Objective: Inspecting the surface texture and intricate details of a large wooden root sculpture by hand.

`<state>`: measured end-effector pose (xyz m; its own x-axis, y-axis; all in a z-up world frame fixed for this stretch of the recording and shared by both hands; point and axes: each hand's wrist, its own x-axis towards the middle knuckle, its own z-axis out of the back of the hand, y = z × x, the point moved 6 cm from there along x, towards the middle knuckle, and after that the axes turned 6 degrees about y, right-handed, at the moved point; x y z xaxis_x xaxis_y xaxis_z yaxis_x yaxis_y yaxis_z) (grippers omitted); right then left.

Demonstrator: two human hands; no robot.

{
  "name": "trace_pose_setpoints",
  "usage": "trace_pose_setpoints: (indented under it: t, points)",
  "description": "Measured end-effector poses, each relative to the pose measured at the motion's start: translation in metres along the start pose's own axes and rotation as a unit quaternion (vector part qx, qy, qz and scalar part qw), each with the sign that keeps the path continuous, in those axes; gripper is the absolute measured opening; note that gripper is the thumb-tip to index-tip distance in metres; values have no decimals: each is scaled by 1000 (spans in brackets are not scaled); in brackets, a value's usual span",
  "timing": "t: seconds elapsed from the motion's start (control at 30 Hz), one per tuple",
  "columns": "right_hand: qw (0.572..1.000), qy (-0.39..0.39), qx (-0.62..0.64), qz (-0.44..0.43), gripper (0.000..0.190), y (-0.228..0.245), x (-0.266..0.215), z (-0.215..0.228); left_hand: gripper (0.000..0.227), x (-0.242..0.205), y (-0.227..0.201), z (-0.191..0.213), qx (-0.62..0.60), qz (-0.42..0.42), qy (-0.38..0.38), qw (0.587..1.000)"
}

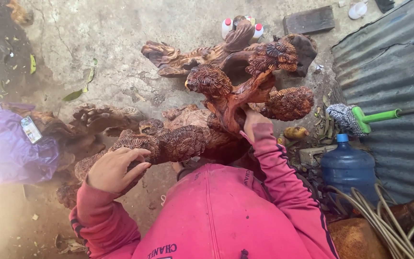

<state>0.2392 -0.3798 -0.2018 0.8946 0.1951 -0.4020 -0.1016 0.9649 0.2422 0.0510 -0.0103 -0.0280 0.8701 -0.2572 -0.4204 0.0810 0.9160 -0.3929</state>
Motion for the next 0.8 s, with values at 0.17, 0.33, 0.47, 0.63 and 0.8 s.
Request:
trace_pose_setpoints:
  t: [0.17,0.33,0.47,0.63,0.8]
  points:
    - [994,42,97,26,67,-1,-49,1,26,1,-14,13,15,-2,-16,1000]
    - [996,6,87,-8,49,-8,-27,-1,28,-1,-10,10,5,-26,-14,1000]
    - [994,40,101,-20,73,-7,-38,-17,30,-4,-10,9,4,-13,-24,1000]
    - [991,14,134,24,57,13,-61,22,30,-4,-11,11,1,-16,-20,1000]
    - [966,86,193,-147,66,25,-46,47,35,-1,-7,9,-2,-10,-4,1000]
